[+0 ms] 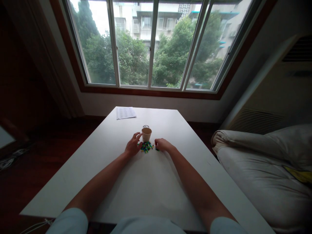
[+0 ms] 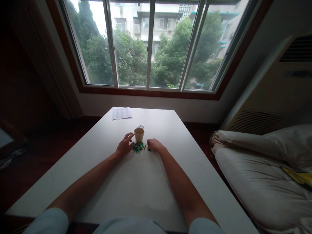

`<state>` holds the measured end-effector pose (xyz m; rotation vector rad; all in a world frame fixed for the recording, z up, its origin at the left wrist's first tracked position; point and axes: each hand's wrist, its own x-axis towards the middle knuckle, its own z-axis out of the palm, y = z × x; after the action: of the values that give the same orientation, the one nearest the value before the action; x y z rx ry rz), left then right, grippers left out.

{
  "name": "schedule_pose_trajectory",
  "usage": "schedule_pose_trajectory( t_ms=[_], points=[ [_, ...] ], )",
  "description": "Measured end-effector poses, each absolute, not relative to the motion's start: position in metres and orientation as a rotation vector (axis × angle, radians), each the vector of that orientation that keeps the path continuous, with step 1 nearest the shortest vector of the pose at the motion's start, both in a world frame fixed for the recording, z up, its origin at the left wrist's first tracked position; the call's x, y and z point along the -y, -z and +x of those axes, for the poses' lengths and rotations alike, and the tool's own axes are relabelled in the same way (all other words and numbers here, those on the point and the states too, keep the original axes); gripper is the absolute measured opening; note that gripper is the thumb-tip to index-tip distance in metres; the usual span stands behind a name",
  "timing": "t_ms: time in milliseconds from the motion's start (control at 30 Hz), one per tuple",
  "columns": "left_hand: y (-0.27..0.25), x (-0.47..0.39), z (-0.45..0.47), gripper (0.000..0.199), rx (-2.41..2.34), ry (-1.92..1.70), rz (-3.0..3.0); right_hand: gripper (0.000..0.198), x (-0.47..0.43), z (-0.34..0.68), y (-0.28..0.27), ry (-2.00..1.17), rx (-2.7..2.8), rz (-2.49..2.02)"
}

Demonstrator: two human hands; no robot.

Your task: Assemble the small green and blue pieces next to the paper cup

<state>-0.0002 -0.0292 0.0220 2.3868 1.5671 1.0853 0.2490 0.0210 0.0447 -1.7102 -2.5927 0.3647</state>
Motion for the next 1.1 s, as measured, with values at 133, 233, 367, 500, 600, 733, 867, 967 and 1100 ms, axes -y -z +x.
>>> schedule_pose_trajectory(
  t_ms=[133,233,367,500,600,733,867,967,1100],
  points=[
    [-0.021,0.029,0.001,0.061,-1.573,-1.083,2.383,0.016,-0.022,0.249,-0.045,-0.348,2.626,-1.699],
    [-0.021,0.029,0.000,0.061,-1.573,-1.074,2.384,0.018,-0.022,0.250,-0.047,-0.380,2.632,-1.700],
    [-0.020,0.029,0.000,0.061,-1.582,-1.062,2.382,0.016,-0.021,0.255,-0.055,-0.515,2.622,-1.708],
    [-0.020,0.028,-0.001,0.060,-1.574,-1.060,2.379,0.017,-0.020,0.260,-0.062,-0.644,2.627,-1.653],
    [-0.020,0.028,-0.002,0.059,-1.567,-1.057,2.380,0.023,-0.020,0.262,-0.063,-0.723,2.595,-1.616],
    [-0.020,0.028,-0.002,0.059,-1.568,-1.061,2.380,0.040,-0.019,0.262,-0.061,-0.924,2.579,-1.629],
    [-0.020,0.028,-0.002,0.059,-1.562,-1.062,2.377,0.034,-0.017,0.260,-0.062,-1.010,2.572,-1.630],
    [-0.020,0.028,-0.002,0.060,-1.561,-1.062,2.368,0.043,-0.016,0.259,-0.062,-0.969,2.600,-1.619],
    [-0.020,0.028,-0.001,0.060,-1.566,-1.045,2.355,0.055,-0.016,0.257,-0.061,-0.778,2.714,-1.600]
  ],
)
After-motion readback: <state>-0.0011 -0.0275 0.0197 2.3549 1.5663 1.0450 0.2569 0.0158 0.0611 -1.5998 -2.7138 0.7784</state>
